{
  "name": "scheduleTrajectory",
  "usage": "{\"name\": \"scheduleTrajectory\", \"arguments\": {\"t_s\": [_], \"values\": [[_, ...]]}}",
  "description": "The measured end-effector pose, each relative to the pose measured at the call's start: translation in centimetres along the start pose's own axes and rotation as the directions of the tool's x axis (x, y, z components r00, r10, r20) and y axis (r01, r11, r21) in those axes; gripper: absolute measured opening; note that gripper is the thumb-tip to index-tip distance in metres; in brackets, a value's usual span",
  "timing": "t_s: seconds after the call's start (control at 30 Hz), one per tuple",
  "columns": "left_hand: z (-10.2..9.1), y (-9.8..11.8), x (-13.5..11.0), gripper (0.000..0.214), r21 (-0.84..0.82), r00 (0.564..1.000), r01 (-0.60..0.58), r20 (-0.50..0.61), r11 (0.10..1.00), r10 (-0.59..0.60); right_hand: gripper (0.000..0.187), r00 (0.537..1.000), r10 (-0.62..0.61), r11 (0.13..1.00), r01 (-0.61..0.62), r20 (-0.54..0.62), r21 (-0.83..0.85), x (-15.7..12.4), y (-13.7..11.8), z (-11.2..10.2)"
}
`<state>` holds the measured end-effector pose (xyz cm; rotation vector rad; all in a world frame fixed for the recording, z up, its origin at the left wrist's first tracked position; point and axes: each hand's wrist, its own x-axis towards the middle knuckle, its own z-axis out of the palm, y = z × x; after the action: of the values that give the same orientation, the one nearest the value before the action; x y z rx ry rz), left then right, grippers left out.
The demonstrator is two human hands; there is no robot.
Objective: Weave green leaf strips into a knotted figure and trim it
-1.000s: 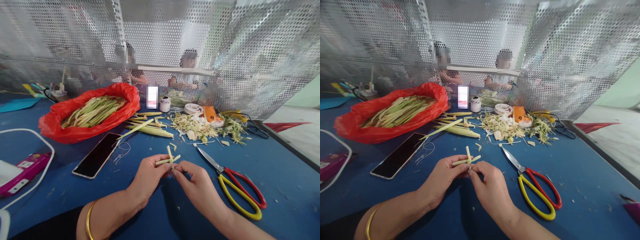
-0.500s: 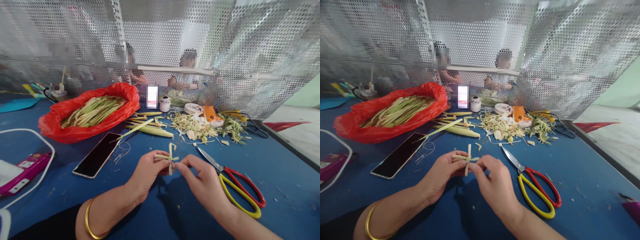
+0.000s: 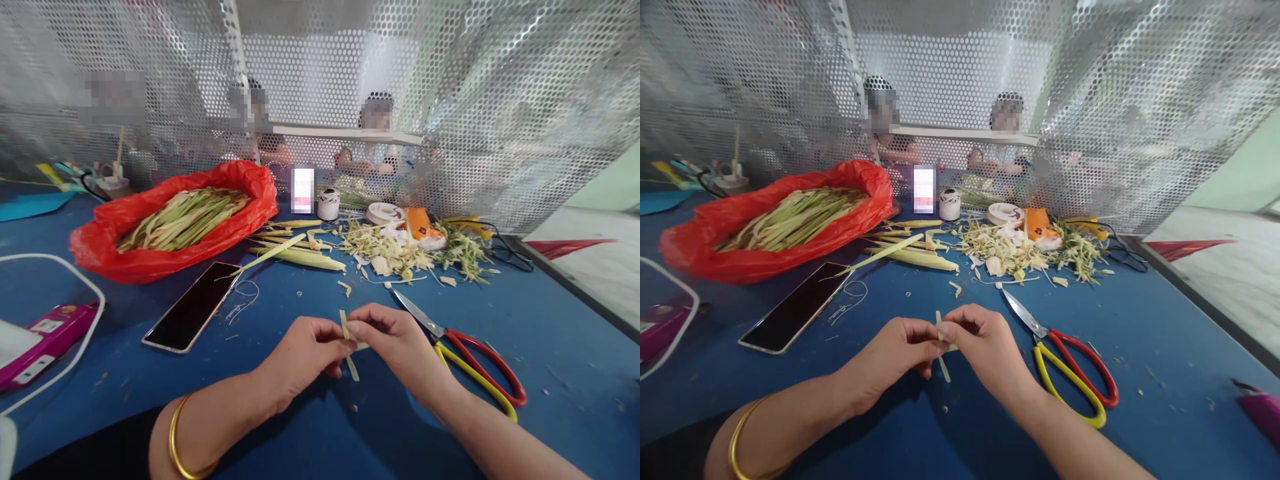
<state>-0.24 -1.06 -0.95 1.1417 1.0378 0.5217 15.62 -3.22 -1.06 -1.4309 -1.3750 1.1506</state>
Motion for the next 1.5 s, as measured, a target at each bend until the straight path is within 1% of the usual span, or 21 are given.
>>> {"name": "scheduleTrajectory", "arguments": {"t_s": [0.1, 0.23, 0.37, 0.57, 0.6, 0.67, 0.77, 0.83, 0.9, 0.97, 1.03, 1.13, 1.2, 1.3, 1.4, 1.43, 1.5], "values": [[0.2, 0.1, -0.2, 0.020, 0.051, 0.999, -0.011, 0.040, 0.999, 0.009, 0.020, 1.000, 0.004, 1.000, -0.004, 0.011, -0.019, 0.0, 0.2, 0.1], [0.2, 0.2, -0.3, 0.025, 0.078, 0.998, -0.031, 0.055, 0.996, 0.027, 0.020, 0.998, -0.023, 0.999, 0.021, -0.054, -0.037, -0.2, 0.1, 0.2], [0.1, 0.0, -0.2, 0.026, 0.165, 0.994, -0.077, 0.083, 0.983, 0.064, 0.017, 0.991, -0.059, 0.997, 0.053, -0.119, -0.052, -0.5, 0.2, 0.6], [0.2, -0.4, -0.4, 0.027, 0.231, 0.989, -0.113, 0.124, 0.966, 0.086, 0.018, 0.982, -0.125, 0.988, 0.111, -0.138, -0.106, -0.7, 0.7, 1.1], [0.3, -0.4, -0.4, 0.028, 0.224, 0.990, -0.107, 0.112, 0.969, 0.084, 0.019, 0.983, -0.125, 0.988, 0.112, -0.133, -0.102, -0.6, 0.8, 1.0], [0.3, -0.3, -0.2, 0.029, 0.166, 0.996, -0.081, 0.052, 0.983, 0.073, 0.018, 0.987, -0.106, 0.992, 0.098, -0.120, -0.076, -0.3, 0.6, 0.6], [0.1, -0.1, 0.1, 0.030, 0.006, 0.997, -0.046, -0.068, 0.999, 0.046, 0.026, 0.991, -0.069, 0.998, 0.068, -0.111, -0.009, 0.2, 0.0, -0.4], [-0.1, 0.0, 0.3, 0.035, -0.071, 0.994, -0.046, -0.106, 0.996, 0.038, 0.032, 0.996, -0.040, 0.999, 0.043, -0.079, 0.034, 0.2, -0.4, -0.9], [-0.2, 0.1, 0.4, 0.039, -0.113, 0.992, -0.048, -0.121, 0.992, 0.034, 0.033, 0.999, -0.011, 0.999, 0.012, -0.036, 0.036, 0.2, -0.5, -1.0], [-0.3, 0.1, 0.4, 0.040, -0.129, 0.993, -0.042, -0.117, 0.991, 0.027, 0.032, 1.000, -0.005, 1.000, 0.005, -0.022, -0.004, 0.2, -0.3, -0.9], [-0.3, 0.1, 0.3, 0.038, -0.130, 0.996, -0.035, -0.081, 0.991, 0.024, 0.032, 1.000, -0.008, 1.000, 0.007, -0.024, -0.025, 0.2, 0.0, -0.6], [-0.2, 0.0, 0.2, 0.031, -0.125, 1.000, -0.027, -0.019, 0.992, 0.024, 0.030, 1.000, 0.008, 1.000, -0.008, -0.010, 0.013, 0.2, 0.1, -0.4], [-0.1, -0.1, 0.1, 0.026, -0.114, 1.000, -0.019, -0.003, 0.993, 0.019, 0.028, 1.000, 0.012, 1.000, -0.011, -0.007, 0.026, 0.0, 0.1, -0.2], [0.0, -0.1, 0.0, 0.022, -0.087, 0.999, -0.034, 0.026, 0.996, 0.036, 0.025, 0.997, -0.034, 0.999, 0.032, -0.065, -0.026, -0.2, 0.2, 0.1], [0.1, 0.0, -0.1, 0.024, -0.079, 0.997, -0.044, 0.063, 0.996, 0.049, 0.024, 0.987, -0.084, 0.995, 0.075, -0.136, -0.067, -0.1, 0.5, 0.3], [0.1, 0.0, -0.1, 0.026, -0.097, 0.997, -0.036, 0.063, 0.995, 0.043, 0.025, 0.987, -0.082, 0.996, 0.075, -0.138, -0.052, 0.0, 0.6, 0.2], [-0.1, 0.0, 0.0, 0.027, -0.180, 0.999, -0.019, 0.040, 0.983, 0.026, 0.026, 0.992, -0.040, 0.998, 0.046, -0.118, 0.045, 0.3, 0.6, -0.1]]}}
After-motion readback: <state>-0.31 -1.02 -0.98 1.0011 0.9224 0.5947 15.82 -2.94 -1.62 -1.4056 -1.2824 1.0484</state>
